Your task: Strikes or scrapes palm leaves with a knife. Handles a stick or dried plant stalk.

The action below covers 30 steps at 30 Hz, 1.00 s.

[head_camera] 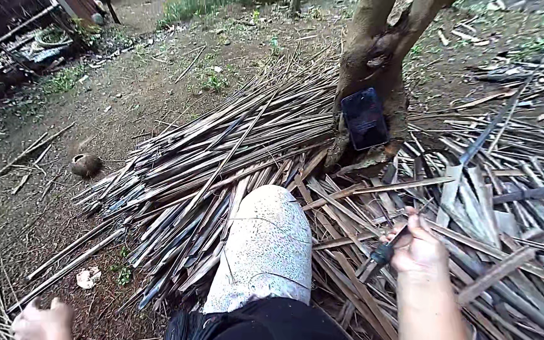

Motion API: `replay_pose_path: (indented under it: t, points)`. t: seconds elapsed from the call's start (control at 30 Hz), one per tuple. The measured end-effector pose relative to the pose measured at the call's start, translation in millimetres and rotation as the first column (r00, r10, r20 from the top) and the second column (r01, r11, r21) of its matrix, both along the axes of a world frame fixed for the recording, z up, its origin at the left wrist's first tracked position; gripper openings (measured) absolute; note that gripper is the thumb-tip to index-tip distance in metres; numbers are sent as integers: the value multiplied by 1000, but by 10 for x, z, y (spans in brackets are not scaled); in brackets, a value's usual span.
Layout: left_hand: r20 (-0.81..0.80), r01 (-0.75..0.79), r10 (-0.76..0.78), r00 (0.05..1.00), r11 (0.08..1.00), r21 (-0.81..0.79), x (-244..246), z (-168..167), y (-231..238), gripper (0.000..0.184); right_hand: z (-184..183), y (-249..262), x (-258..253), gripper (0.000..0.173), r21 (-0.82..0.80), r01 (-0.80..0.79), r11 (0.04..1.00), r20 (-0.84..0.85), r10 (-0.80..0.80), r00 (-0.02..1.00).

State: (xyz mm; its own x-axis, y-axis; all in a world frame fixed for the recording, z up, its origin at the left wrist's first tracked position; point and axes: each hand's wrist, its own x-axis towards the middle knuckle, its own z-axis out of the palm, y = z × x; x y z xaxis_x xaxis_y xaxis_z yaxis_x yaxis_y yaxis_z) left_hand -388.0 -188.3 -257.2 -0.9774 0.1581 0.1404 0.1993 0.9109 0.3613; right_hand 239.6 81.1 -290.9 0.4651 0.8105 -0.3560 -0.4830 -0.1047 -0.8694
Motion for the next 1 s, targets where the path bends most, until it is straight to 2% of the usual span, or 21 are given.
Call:
replay_pose_path:
  t: [0.07,0.1,0.17,0.23,0.3,0.37,0.43,0.5,0.53,0.67,0.77,0.83,0.9,0.97,1.0]
  points:
    - [-45,386,-384,922,921,53,200,219,855,40,37,-31,-9,26,22,8,1000,-1,-8,1000]
    - [-21,529,-529,849,847,58,396,333,1292,37,70,-54,-13,25,33,19,999,1,-19,1000]
    - [58,720,-722,690,692,54,824,444,2103,36,122,-100,-6,25,59,51,997,12,-52,999]
    - [180,842,-831,527,539,25,1253,380,2812,35,168,-164,24,24,57,90,994,26,-92,995]
    - [320,913,-860,398,404,-51,1686,237,3344,37,203,-234,60,24,49,130,990,36,-132,991]
    - [410,931,-836,366,335,-148,2039,100,3641,46,220,-308,122,24,51,166,985,36,-168,985]
    - [449,919,-805,387,296,-262,2227,8,3739,50,234,-381,190,24,72,203,977,31,-205,978]
    - [463,898,-784,413,265,-352,2272,-25,3723,36,249,-425,241,24,85,239,967,27,-242,970]
    - [468,892,-775,424,268,-364,2252,-38,3705,32,244,-436,263,24,88,252,964,21,-255,967]
    - [486,895,-762,427,279,-349,2101,-146,3559,36,183,-387,230,22,50,249,967,14,-250,968]
    - [463,866,-745,480,317,-387,2139,-83,3383,32,127,-296,104,22,32,199,979,16,-200,980]
    - [423,858,-750,509,407,-312,2111,3,3319,33,150,-250,-3,22,25,161,987,12,-162,987]
    - [378,860,-774,508,483,-165,2030,79,3273,34,200,-218,-93,21,19,145,989,20,-146,989]
    - [346,861,-817,461,506,46,1937,126,3229,39,215,-196,-121,22,29,131,991,28,-131,991]
    - [337,858,-843,419,489,156,1896,148,3193,39,220,-188,-126,22,30,130,991,29,-131,991]
